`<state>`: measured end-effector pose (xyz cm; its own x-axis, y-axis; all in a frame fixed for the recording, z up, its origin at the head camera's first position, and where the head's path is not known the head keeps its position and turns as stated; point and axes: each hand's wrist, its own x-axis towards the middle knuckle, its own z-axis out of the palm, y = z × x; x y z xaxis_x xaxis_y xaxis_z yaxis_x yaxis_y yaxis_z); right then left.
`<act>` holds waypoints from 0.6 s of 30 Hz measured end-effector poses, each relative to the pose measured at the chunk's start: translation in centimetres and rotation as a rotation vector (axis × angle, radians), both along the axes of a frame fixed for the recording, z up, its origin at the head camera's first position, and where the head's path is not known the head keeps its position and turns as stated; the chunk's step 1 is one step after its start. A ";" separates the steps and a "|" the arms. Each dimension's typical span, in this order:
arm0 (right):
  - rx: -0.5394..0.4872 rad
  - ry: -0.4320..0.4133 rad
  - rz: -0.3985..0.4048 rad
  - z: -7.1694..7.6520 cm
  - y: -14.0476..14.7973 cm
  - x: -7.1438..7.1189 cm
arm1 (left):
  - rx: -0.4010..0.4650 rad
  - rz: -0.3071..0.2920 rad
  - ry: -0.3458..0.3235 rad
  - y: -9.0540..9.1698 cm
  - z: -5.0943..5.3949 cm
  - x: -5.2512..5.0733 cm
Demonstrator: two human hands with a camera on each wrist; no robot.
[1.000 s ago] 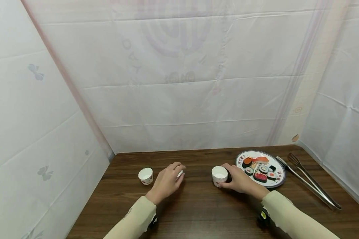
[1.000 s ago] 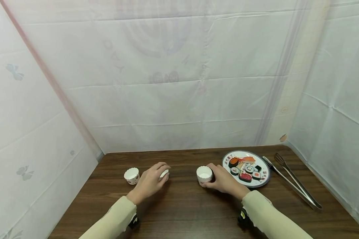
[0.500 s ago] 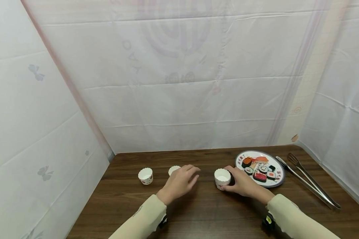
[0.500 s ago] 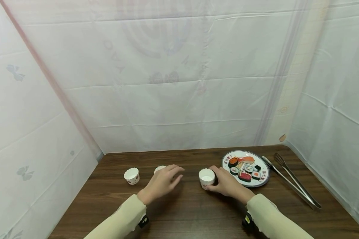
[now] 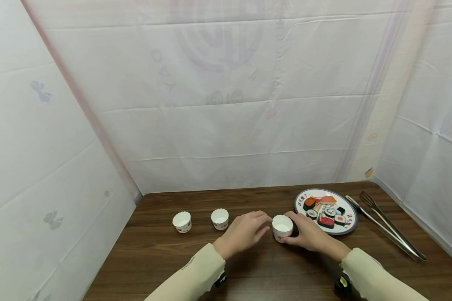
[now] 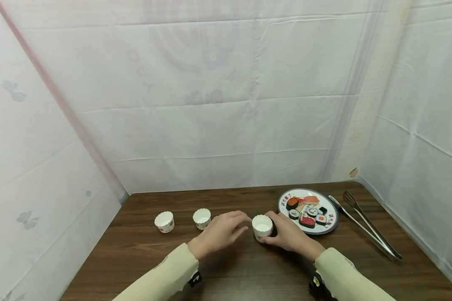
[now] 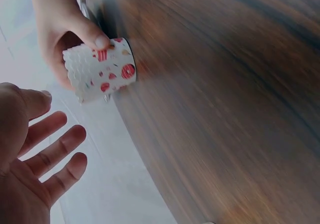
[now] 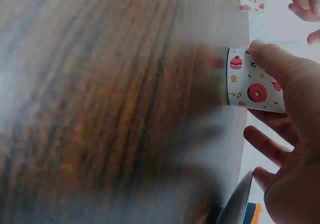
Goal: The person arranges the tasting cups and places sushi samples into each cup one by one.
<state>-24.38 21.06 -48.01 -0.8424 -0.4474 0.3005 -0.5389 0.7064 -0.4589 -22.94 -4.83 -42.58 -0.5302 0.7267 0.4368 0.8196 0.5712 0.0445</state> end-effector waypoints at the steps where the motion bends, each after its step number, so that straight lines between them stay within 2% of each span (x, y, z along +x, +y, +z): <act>1: 0.005 0.007 -0.001 0.0 0.0 0.1 | -0.006 -0.009 -0.006 0.3 0.0 0.0; 9: 0.017 0.021 0.002 0.1 0.2 0.8 | -0.034 -0.100 -0.058 1.8 -0.3 0.2; 18: -0.002 0.001 0.019 0.1 0.6 1.2 | -0.074 -0.117 -0.116 2.8 -0.5 0.2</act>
